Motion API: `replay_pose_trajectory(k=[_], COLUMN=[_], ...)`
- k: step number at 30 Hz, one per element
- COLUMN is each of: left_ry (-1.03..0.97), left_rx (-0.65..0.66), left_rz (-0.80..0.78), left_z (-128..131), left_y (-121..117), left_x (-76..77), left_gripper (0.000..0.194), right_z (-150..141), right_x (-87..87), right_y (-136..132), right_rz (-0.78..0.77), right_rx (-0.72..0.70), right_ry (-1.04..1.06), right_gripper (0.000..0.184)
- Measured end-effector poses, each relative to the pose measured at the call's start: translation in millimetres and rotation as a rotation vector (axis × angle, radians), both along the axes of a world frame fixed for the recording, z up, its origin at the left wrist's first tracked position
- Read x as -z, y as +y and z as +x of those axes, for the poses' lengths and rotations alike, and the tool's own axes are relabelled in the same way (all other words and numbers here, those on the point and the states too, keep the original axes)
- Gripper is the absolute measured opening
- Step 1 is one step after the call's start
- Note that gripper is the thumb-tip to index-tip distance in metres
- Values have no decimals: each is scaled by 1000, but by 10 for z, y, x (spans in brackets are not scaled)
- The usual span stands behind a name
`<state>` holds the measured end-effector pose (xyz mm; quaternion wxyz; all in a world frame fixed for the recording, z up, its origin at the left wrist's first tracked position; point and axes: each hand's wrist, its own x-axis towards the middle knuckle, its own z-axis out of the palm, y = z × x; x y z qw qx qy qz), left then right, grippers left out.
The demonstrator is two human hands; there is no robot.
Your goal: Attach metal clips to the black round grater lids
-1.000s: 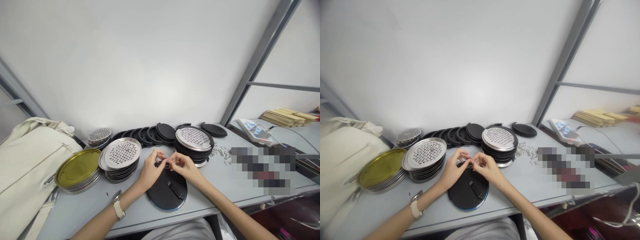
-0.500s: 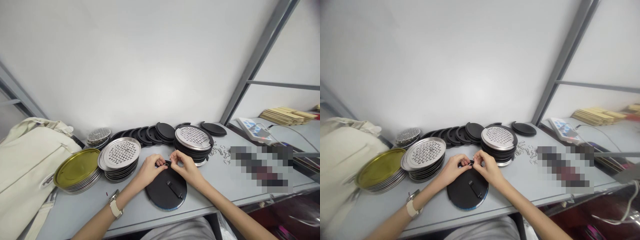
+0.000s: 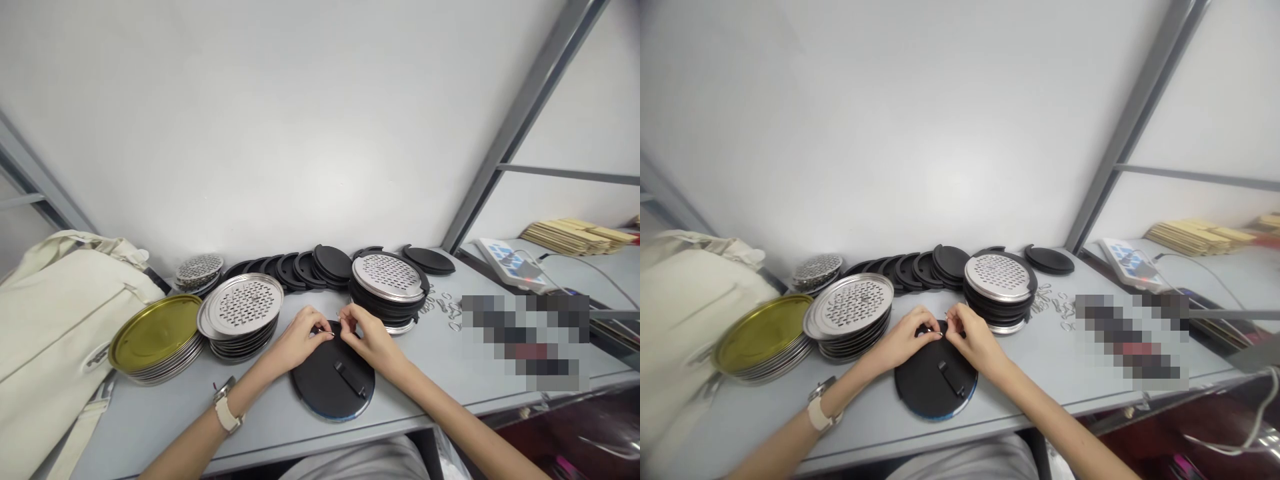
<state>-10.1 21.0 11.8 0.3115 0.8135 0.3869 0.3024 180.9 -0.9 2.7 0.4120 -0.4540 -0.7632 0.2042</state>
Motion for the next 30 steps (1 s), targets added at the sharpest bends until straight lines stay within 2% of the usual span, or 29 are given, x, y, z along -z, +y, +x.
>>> replay_pose_trajectory(k=[4,9,12,30], left_ry=[-43,-176,-201,-162], left_rx=[27,-131,-173,-139], left_rz=[0,92,119,185], left_z=[32,93,107,124], left_y=[-6,-2,-13,-71], left_x=[-56,-94,-100,-120], left_gripper=[2,4,3,5], right_z=[6,6,6,13], right_x=[11,27,45,84], right_y=[3,10,6,16], right_rz=[9,4,2,-21], right_rx=[-7,-10,-23,-19], right_ry=[-18,-53,-66,-41], right_gripper=[8,10,11,9])
